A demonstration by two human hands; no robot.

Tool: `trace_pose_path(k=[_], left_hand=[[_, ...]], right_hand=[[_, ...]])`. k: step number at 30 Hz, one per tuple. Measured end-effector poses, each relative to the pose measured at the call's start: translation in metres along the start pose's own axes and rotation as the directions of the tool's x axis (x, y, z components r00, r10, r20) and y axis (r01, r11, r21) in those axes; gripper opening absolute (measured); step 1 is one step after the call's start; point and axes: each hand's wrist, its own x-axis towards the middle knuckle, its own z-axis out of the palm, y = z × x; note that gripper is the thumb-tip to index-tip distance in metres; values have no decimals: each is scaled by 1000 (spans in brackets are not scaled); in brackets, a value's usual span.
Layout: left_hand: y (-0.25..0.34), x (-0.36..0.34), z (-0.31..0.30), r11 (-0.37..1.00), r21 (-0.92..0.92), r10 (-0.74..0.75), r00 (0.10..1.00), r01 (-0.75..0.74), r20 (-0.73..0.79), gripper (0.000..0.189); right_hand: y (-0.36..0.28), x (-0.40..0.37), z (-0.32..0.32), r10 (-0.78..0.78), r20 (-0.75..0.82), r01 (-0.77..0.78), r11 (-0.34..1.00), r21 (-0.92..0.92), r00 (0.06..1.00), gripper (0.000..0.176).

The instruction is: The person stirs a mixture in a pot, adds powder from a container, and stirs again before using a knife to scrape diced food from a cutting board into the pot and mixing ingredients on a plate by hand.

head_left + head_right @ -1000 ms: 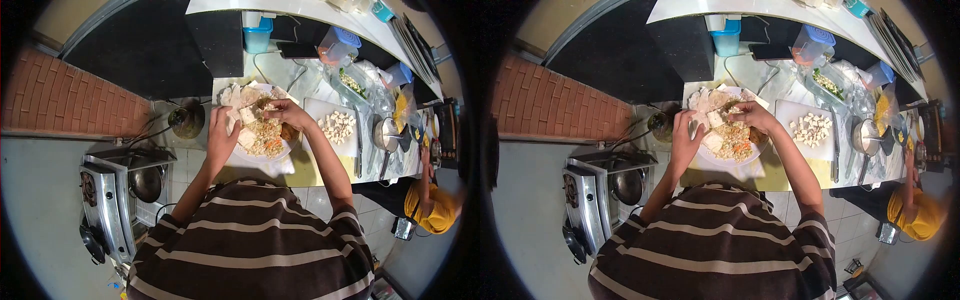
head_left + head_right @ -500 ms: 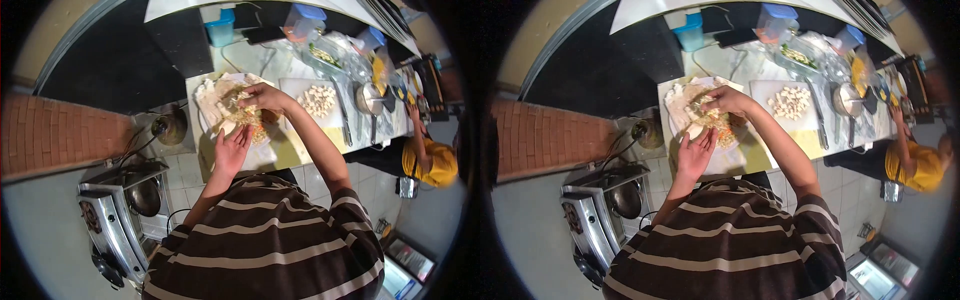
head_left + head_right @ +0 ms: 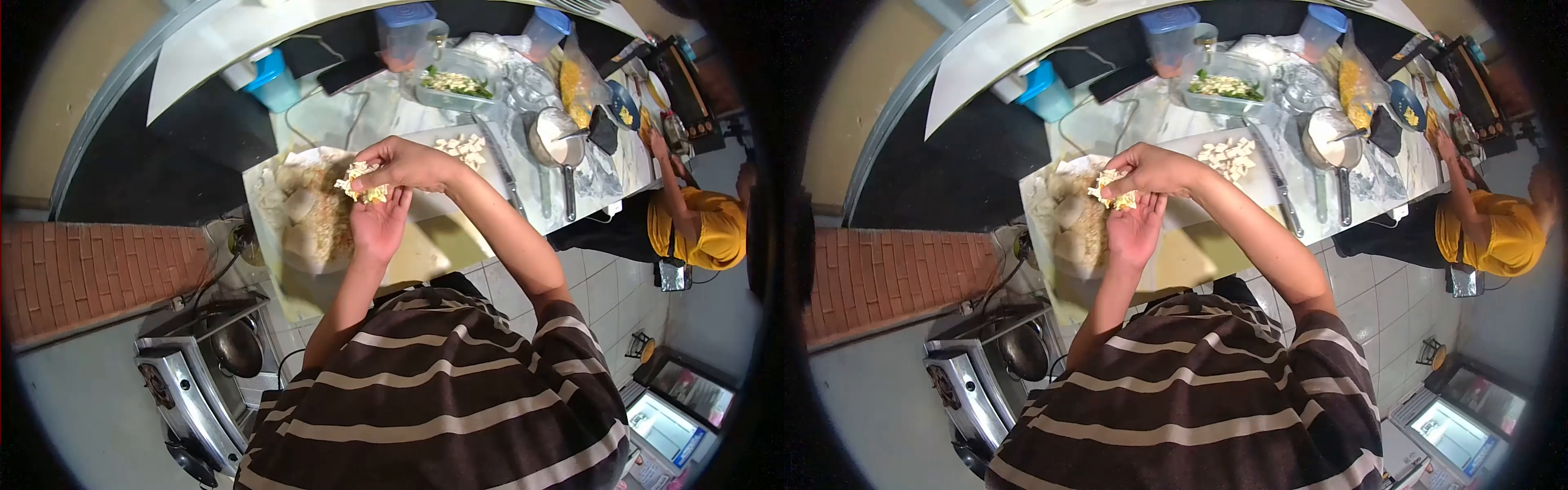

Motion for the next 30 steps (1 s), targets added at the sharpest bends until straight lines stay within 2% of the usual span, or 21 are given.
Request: trace_pose_path(k=[2,5,6,7,8,9,11,12,13,15,16,19,20,22,23,25,26,27,29,30], left_hand=[[-32,12,6,999,42,-17,999,20,-50,41],[-81,43,2,994,37,-99,995,98,23,42],[-96,59,-5,982,-18,-179,953,189,246,43],[-113,73,-12,954,-54,-237,856,294,460,44],[-131,77,1,945,-73,-276,896,320,349,44],[-151,85,6,940,-63,-293,890,334,350,44],[-192,103,15,921,-4,-350,832,389,430,44],[-210,111,24,907,11,-391,834,420,389,43],[-231,115,32,921,42,-383,881,387,277,42],[-270,120,47,923,134,-380,913,362,148,40],[-286,124,51,922,151,-375,920,357,111,40],[-310,125,58,869,164,-477,879,466,28,48],[-310,122,58,874,164,-467,884,457,24,48],[-305,115,56,811,324,-524,851,487,34,58],[-302,110,55,820,321,-510,860,474,32,58],[-294,99,53,786,404,-496,867,469,-42,63],[-290,93,56,785,416,-473,878,459,-76,64],[-287,89,53,793,414,-460,885,447,-74,64],[-280,84,47,801,413,-456,889,434,-48,65],[-279,82,46,800,422,-435,897,426,-80,65]], right_hand=[[-9,-30,-24,9,-30,-8,1000,25,999,17],[7,-64,-75,-37,-126,34,999,-20,991,20],[7,-81,-88,-32,-171,39,999,35,985,22],[9,-97,-104,-40,-185,47,998,37,982,22],[10,-114,-119,-75,-241,95,993,70,968,23],[11,-132,-134,-105,-297,142,984,106,949,24],[14,-167,-168,-75,-346,99,994,52,935,22],[17,-182,-184,-91,-374,129,989,78,923,22],[20,-197,-198,-104,-401,158,982,103,910,23],[20,-228,-221,-65,-521,109,993,55,851,26],[22,-243,-231,-69,-524,129,989,78,849,26],[31,-272,-257,-76,-576,138,988,64,814,26],[32,-280,-262,-76,-588,166,981,99,805,25],[42,-287,-277,-69,-609,180,976,124,790,22],[50,-287,-284,-68,-596,177,976,127,800,22],[64,-284,-298,-58,-621,104,994,39,782,22],[68,-282,-301,-86,-642,21,994,-108,762,22],[72,-278,-305,-89,-630,23,994,-111,772,22],[82,-269,-311,-131,-599,-133,917,-376,790,22],[88,-262,-313,-173,-587,-139,883,-448,791,24]])
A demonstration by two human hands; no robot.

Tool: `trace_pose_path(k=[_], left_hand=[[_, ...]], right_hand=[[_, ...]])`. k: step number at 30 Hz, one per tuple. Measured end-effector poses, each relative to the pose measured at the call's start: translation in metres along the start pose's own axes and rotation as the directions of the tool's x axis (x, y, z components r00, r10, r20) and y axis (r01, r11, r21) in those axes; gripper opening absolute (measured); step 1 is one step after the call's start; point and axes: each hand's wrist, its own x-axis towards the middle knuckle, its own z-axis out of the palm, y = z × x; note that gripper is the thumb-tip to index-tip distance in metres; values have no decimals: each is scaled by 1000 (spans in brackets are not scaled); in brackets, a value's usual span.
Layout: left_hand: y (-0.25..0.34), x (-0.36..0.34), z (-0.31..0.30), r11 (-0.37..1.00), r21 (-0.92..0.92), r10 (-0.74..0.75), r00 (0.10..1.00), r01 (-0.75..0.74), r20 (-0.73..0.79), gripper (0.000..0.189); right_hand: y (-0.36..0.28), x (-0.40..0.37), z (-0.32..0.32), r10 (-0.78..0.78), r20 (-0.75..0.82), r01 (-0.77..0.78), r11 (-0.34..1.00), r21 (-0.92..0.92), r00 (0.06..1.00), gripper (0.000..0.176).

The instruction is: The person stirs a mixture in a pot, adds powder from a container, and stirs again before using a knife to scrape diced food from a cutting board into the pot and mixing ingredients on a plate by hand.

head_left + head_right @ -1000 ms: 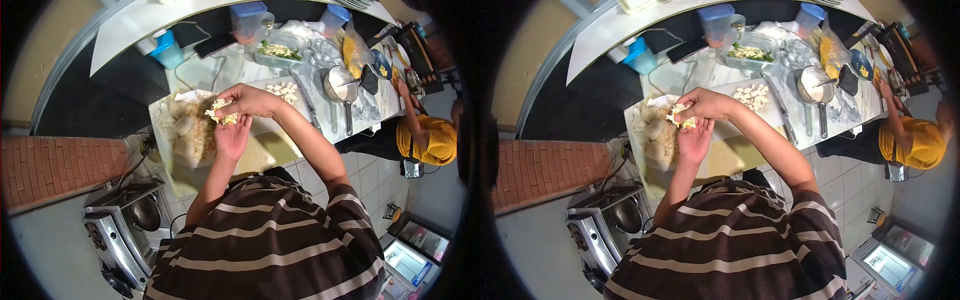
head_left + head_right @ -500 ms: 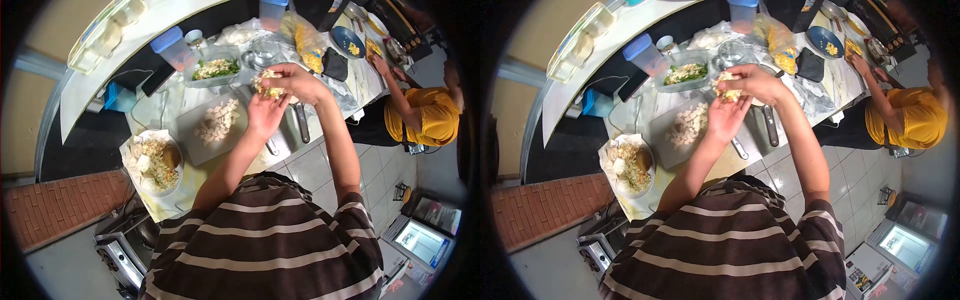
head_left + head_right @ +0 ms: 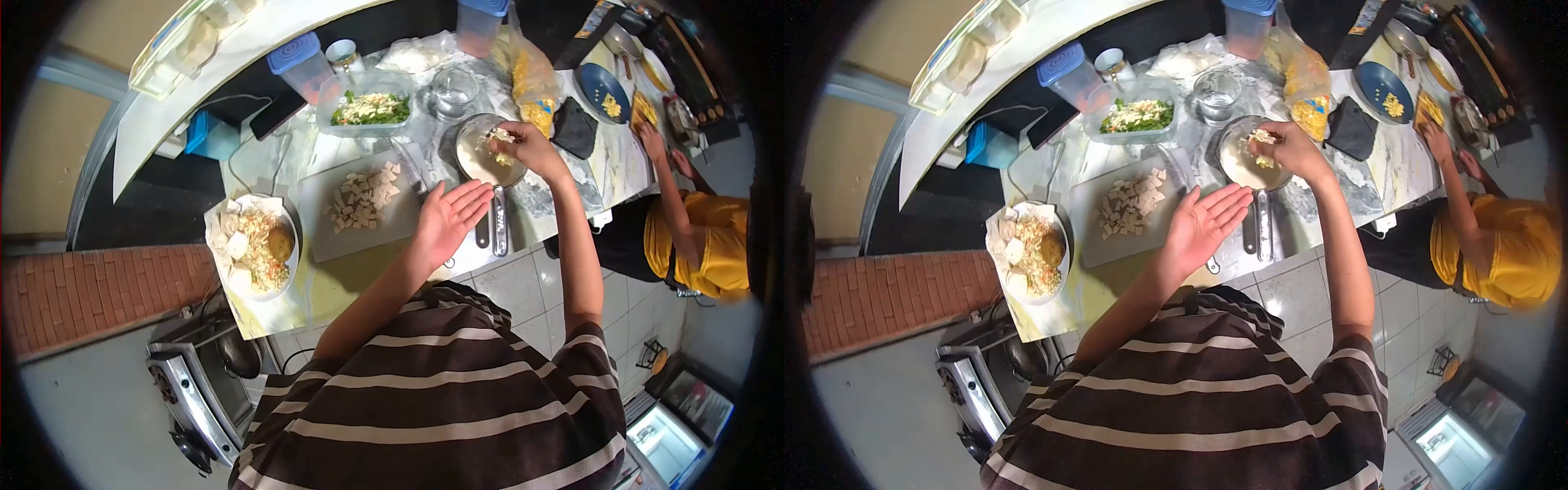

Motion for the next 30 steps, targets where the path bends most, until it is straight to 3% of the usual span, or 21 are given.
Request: trace_pose_path(k=[1,3,4,5,7,14,19,23,25,26,28,30], left_hand=[[1,0,-3,1000,-6,13,1000,-13,-9,65],[1,0,-7,1000,-2,10,1000,-10,-6,65],[2,0,-8,1000,-1,15,1000,-15,-5,65],[2,0,-8,1000,-5,20,1000,-20,-7,65],[4,0,-8,999,10,33,999,-33,-10,65],[3,-2,-12,999,20,29,1000,-29,-6,65],[6,-6,-15,999,27,38,998,-37,-44,63],[12,-21,-13,999,27,45,997,-44,-55,62],[17,-37,-6,999,37,35,994,-31,-101,62],[18,-45,-9,999,34,35,994,-32,-104,62],[23,-64,-16,994,61,89,992,-94,87,61],[28,-78,-22,993,47,101,992,-105,78,59]], right_hand=[[5,5,2,-6,16,6,1000,2,1000,24],[8,10,6,80,-47,-87,980,-177,996,39],[13,13,7,34,-42,-43,971,-235,999,40],[19,16,7,33,-36,-40,971,-236,999,40],[31,19,5,-117,4,113,950,-292,993,38],[14,16,4,-72,42,80,958,-277,997,36],[-16,9,7,-167,-107,103,890,-444,980,16],[-47,-4,14,-156,-169,51,863,-503,973,14],[-62,-14,19,-333,-302,134,839,-528,893,18],[-65,-16,20,-347,-318,143,841,-522,882,18],[-51,-11,25,-365,-283,168,826,-539,887,19],[-21,1,32,-347,-185,194,810,-553,919,12]])
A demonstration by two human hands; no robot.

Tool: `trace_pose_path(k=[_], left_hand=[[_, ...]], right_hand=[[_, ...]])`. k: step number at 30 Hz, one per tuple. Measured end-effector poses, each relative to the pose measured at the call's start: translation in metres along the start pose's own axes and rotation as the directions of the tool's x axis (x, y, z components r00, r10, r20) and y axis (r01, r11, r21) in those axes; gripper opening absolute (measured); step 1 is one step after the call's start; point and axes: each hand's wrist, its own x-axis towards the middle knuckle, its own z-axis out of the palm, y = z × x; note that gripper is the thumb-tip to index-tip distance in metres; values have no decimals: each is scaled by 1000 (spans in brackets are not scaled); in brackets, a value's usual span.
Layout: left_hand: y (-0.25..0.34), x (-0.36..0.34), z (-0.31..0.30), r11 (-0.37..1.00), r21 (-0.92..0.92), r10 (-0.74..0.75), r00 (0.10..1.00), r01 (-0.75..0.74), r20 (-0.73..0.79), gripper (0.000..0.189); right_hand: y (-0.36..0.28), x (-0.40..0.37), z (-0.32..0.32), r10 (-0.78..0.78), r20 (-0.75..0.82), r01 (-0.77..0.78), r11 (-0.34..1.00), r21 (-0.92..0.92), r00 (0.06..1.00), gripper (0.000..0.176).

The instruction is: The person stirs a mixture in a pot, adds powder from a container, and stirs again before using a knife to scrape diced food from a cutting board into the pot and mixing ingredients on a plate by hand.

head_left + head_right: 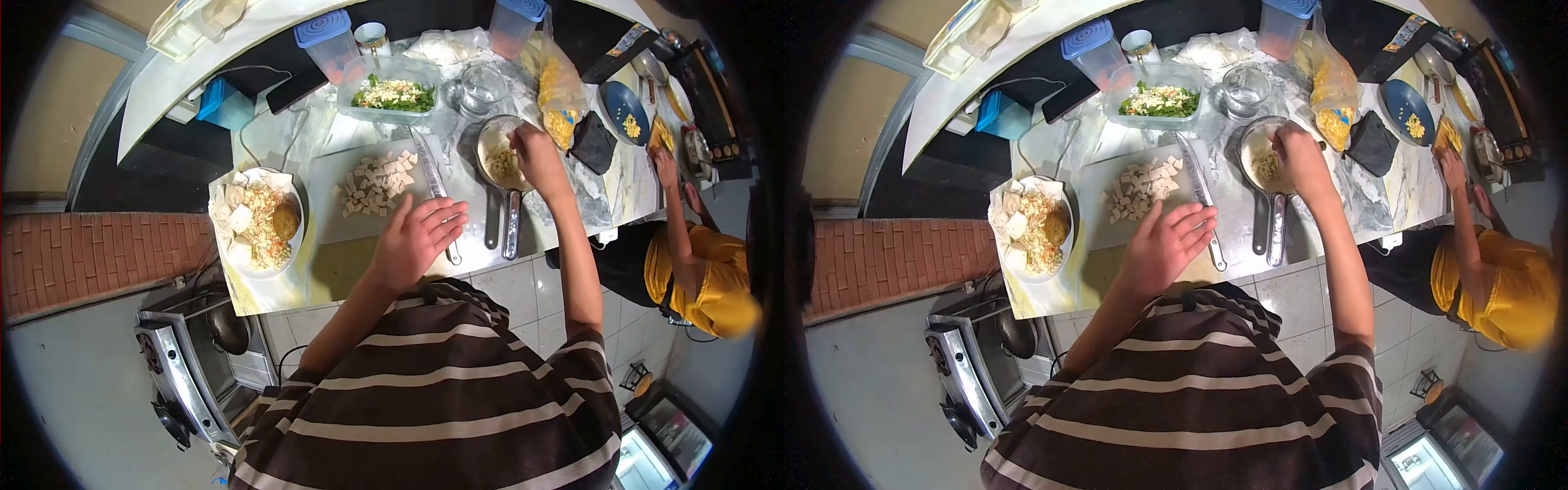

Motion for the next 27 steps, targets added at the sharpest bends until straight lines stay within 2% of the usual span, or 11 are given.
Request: trace_pose_path(k=[3,4,9,12,13,15,17,19,21,23,27], left_hand=[[10,-16,-15,999,-53,5,1000,-7,-22,57],[11,-21,-23,996,-94,-3,999,0,-32,55],[15,-35,-46,989,-132,51,995,-63,-86,54],[15,-41,-47,991,-108,67,994,-77,-88,54],[17,-42,-46,993,-81,81,994,-87,-77,54],[23,-47,-44,990,-74,112,990,-118,-87,55],[25,-55,-44,986,-66,144,985,-151,-100,56],[30,-60,-45,990,-57,117,974,-131,-196,57],[34,-71,-47,985,-50,153,970,-165,-186,55],[39,-81,-56,981,-99,150,974,-168,-170,54],[52,-111,-71,970,-13,225,923,-241,-312,50]], right_hand=[[3,-16,4,-107,-38,109,993,49,994,32],[-5,-19,-8,12,68,-19,994,103,998,47],[-13,-11,-17,69,-36,-61,979,192,997,18],[14,-22,18,-177,-45,161,956,-246,983,18],[8,-24,16,-196,-41,181,955,-235,980,18],[-22,-26,-2,-187,-220,164,979,-119,958,21],[-29,-31,-15,4,-203,5,999,45,979,28],[-12,-30,-9,177,-146,-178,984,6,973,32],[-4,-31,8,-10,-177,-55,930,-362,984,33],[-33,-30,-1,-53,-253,24,993,-117,966,27],[-110,-35,18,123,-154,-95,979,179,980,16]])
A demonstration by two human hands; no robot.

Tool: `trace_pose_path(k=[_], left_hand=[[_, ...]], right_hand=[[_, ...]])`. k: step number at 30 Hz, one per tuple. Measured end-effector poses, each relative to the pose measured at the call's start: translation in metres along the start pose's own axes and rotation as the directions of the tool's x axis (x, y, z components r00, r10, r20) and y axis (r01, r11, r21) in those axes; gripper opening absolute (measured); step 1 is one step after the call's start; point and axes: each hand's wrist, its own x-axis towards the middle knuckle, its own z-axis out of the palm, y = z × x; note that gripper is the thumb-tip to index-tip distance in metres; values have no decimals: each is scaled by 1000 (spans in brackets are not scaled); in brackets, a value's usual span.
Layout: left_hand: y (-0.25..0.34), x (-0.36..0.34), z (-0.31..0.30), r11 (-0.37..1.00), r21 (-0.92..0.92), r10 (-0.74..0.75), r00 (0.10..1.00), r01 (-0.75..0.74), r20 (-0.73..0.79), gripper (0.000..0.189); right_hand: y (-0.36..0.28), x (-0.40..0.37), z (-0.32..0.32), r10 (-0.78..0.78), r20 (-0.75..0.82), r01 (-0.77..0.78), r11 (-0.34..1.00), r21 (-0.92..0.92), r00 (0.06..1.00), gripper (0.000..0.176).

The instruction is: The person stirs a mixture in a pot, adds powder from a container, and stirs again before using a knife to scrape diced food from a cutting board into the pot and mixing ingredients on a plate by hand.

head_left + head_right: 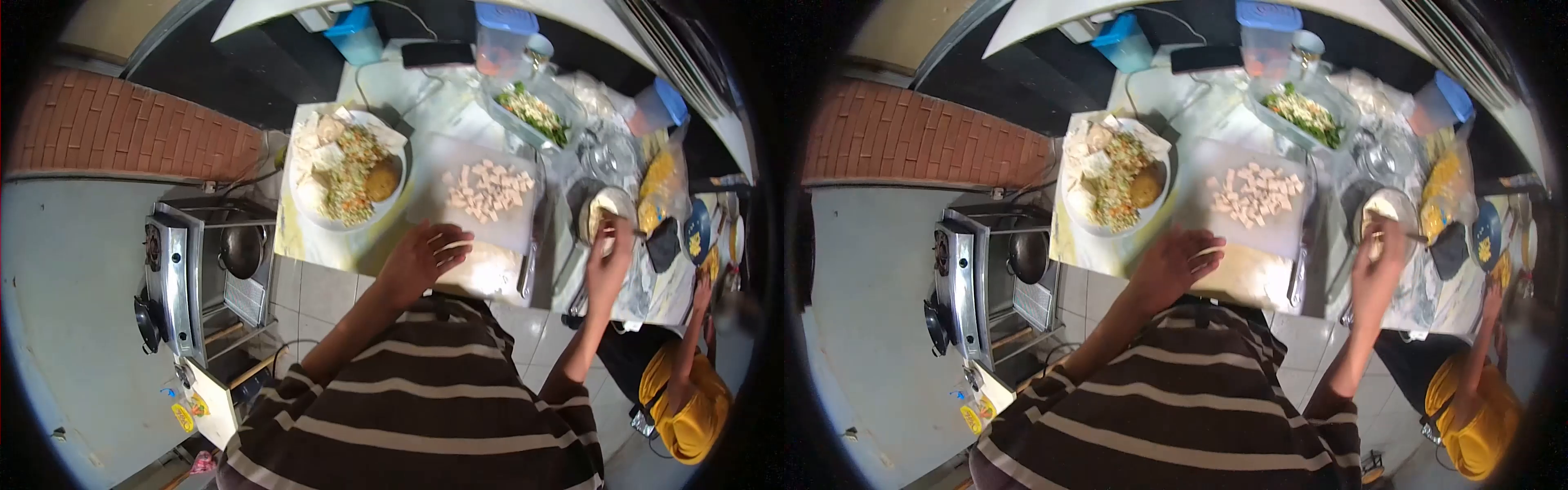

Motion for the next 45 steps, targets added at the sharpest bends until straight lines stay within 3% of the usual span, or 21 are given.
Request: trace_pose_path(k=[1,2,4,6,8,11,12,15,16,17,19,22,23,26,29,33,35,36,39,42,45], left_hand=[[6,-6,-6,1000,8,30,999,-30,-34,44],[10,-12,-20,999,10,49,998,-49,-27,44],[23,-27,-52,992,-62,107,994,-109,-25,36],[50,-46,-63,981,-106,156,986,-162,-60,33],[77,-69,-85,968,-165,170,978,-189,-118,29],[118,-91,-124,909,-197,319,918,-367,-235,24],[130,-98,-135,899,-178,349,900,-400,-263,22],[161,-112,-165,893,-184,355,893,-412,-275,22],[168,-114,-171,893,-182,353,893,-411,-280,23],[176,-115,-176,898,-194,328,896,-394,-298,22],[188,-114,-191,912,-228,287,927,-341,-242,21],[203,-103,-199,918,-269,269,955,-293,-122,21],[207,-100,-198,926,-260,251,960,-275,-121,21],[213,-93,-201,945,-230,206,970,-231,-128,21],[216,-87,-199,933,-281,205,974,-223,-94,21],[219,-88,-207,930,-298,202,976,-215,-75,20],[223,-90,-210,932,-283,211,974,-226,-84,20],[225,-91,-212,930,-287,211,973,-228,-89,19],[229,-88,-219,933,-282,205,974,-225,-100,19],[231,-84,-215,936,-271,207,974,-224,-93,19],[233,-78,-209,940,-268,198,978,-210,-71,19]], right_hand=[[-29,-1,19,28,96,-40,991,128,995,17],[-45,-5,40,-95,160,85,994,68,983,19],[-98,-13,78,-157,379,33,949,314,912,22],[-142,-20,124,-316,393,126,890,439,864,26],[-186,-30,158,-350,494,92,876,474,796,30],[-220,-55,215,-440,535,214,876,432,721,33],[-234,-58,227,-483,565,340,875,345,669,35],[-255,-54,263,-518,652,577,803,148,553,40],[-258,-50,275,-514,696,682,729,47,501,44],[-259,-47,287,-494,703,674,738,29,511,44],[-257,-41,305,-325,789,725,657,-208,521,59],[-257,-46,321,-174,835,721,613,-323,522,75],[-260,-45,322,-190,838,719,630,-295,511,58],[-265,-38,320,-248,830,657,732,-177,500,51],[-261,-28,320,-337,802,688,715,-123,493,48],[-254,-11,327,-308,811,630,771,-94,498,48],[-249,-4,326,-294,730,454,891,-26,618,50],[-246,2,325,-291,727,449,893,-26,621,50],[-248,13,313,-232,738,164,973,165,634,40],[-251,19,305,-296,704,91,945,314,646,39],[-252,14,310,-296,705,159,954,256,644,35]])
